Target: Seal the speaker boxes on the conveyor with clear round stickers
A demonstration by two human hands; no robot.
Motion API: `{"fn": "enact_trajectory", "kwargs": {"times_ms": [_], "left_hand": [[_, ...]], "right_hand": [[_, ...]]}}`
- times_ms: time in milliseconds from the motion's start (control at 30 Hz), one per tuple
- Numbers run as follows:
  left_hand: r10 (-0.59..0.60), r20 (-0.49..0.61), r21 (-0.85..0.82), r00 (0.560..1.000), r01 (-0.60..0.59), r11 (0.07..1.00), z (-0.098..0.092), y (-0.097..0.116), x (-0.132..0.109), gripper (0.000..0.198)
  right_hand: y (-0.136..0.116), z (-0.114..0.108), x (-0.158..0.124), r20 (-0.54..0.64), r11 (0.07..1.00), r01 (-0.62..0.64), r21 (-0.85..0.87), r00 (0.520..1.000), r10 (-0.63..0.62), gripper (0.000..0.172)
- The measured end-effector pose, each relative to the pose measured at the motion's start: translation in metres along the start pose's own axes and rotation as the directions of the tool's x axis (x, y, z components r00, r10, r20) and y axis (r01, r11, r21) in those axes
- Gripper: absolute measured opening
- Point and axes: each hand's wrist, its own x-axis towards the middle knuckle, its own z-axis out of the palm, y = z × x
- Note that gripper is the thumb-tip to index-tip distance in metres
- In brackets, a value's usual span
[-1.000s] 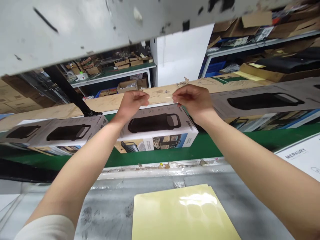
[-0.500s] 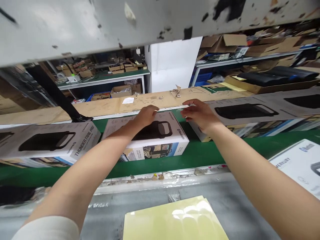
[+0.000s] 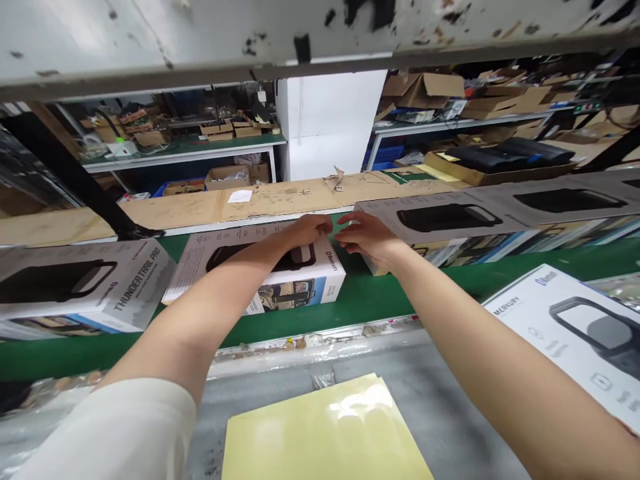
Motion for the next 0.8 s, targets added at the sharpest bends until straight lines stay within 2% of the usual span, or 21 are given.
{"fn": "enact_trajectory", "kwargs": {"times_ms": [167,367,500,633,700,767,800], "left_hand": [[0.001,-0.036,-0.095,0.999,-0.004,0.995,-0.001,-0.001,-0.005,0.031],[-0.007,-0.046,-0.174,0.999,-0.001,0.985,-0.004,0.001,-0.012,0.023],[-0.022,-0.054,-0.2,0.998,0.011,0.98,-0.005,0.002,-0.014,0.022],[-0.039,-0.073,-0.197,0.997,0.024,0.98,-0.007,0.001,-0.018,0.017],[-0.042,-0.073,-0.191,0.996,0.027,0.981,-0.008,0.0,-0.02,0.014],[-0.041,-0.068,-0.19,0.997,0.027,0.981,-0.009,-0.002,-0.021,0.013],[-0.039,-0.067,-0.188,0.997,0.026,0.982,-0.009,-0.003,-0.021,0.013]], "right_hand": [[0.002,0.017,0.016,0.021,0.999,-0.037,-0.026,0.999,0.038,0.038],[0.01,0.028,0.025,-0.008,0.996,-0.059,-0.067,0.998,0.059,0.046],[0.016,0.031,0.03,-0.013,0.993,-0.06,-0.099,0.998,0.059,0.047],[0.032,0.024,0.027,-0.031,0.989,-0.066,-0.131,0.998,0.063,0.04],[0.04,0.02,0.021,-0.073,0.985,-0.05,-0.167,0.997,0.038,0.031],[0.047,0.018,0.011,-0.124,0.978,0.019,-0.209,0.991,-0.046,0.023],[0.049,0.018,0.005,-0.13,0.969,0.082,-0.232,0.985,-0.114,0.029]]}}
